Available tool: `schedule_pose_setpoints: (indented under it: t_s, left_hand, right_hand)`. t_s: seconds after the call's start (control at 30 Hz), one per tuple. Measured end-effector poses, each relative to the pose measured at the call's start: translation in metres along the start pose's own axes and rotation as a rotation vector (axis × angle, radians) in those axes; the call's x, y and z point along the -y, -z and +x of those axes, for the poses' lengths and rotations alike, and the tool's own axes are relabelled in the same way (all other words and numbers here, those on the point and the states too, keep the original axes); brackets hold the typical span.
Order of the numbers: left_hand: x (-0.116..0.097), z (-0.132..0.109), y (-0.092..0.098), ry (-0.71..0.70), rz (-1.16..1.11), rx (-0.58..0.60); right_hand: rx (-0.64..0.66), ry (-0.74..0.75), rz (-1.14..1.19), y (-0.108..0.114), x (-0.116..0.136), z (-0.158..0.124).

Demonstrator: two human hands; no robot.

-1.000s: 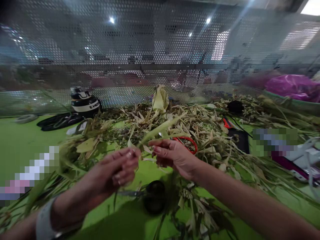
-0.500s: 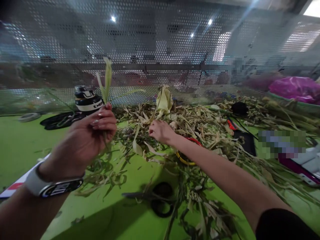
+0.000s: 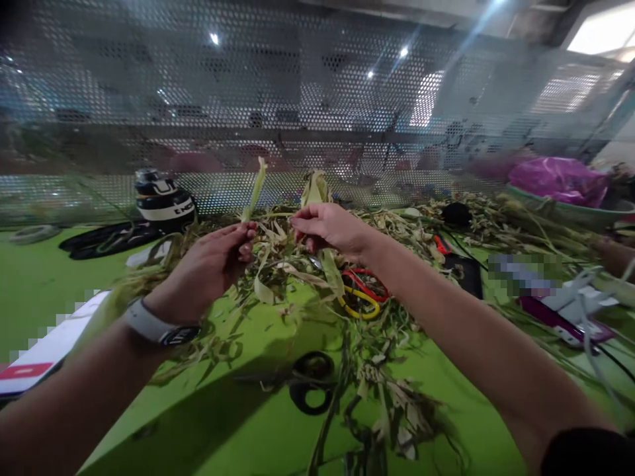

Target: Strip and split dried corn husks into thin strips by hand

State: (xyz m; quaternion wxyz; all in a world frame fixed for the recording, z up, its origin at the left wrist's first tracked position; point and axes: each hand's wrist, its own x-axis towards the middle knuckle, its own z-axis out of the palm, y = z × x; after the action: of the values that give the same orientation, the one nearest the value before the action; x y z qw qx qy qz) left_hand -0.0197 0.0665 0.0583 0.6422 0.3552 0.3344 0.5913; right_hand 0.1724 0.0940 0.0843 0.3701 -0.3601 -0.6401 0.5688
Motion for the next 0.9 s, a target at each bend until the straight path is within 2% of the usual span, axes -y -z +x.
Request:
schedule_pose_setpoints:
  t_s: [0.07,0.13,0.23,0.3,0.37,0.5,0.63,0.7,0.77,0.83,0.9]
  left_hand:
    - [0.004,0.002,-0.009,-0.021,0.086,0.025]
    - [0.009,0.004,-0.020,-0.028,0.165,0.106]
    - [0.016,0.003,-0.034,-0.043,0.279,0.283]
    - [0.017,0.000,-0.036,-0.053,0.304,0.336]
    - [0.014,-0.002,-0.031,-0.020,0.284,0.340]
    - [-0.003,-0.005,-0.004,0.096,0.319,0.379]
    - [-0.022,-0.004,0.018,0.138,0.378,0.334]
    - [-0.027,-0.002,0.020,0.100,0.392,0.282]
    - [-0.028,0.001,0.016,0.012,0.450,0.215]
    - [-0.030,0.005,0.008,-0.049,0.527,0.174]
    - [-0.036,0.007,-0.004,-0.063,0.589,0.180]
  right_hand:
    - [0.052,0.067,-0.033,-0.005,0.011,-0.009]
    - [0.074,0.113,-0.081,-0.010,0.020,-0.017]
    - [0.030,0.158,-0.160,-0.012,0.029,-0.024]
    - [-0.031,0.189,-0.203,-0.005,0.035,-0.027]
    - [-0.122,0.215,-0.227,0.008,0.040,-0.032]
    - [-0.398,0.243,-0.202,0.047,0.046,-0.056]
    - [-0.674,0.179,-0.186,0.088,0.032,-0.091]
    - [-0.644,0.039,-0.242,0.101,0.017,-0.105]
    - [-0.541,-0.088,-0.346,0.107,0.006,-0.113]
    - [-0.342,-0.170,-0.475,0.104,0.001,-0.116]
    - [-0.132,-0.210,-0.570,0.095,0.003,-0.114]
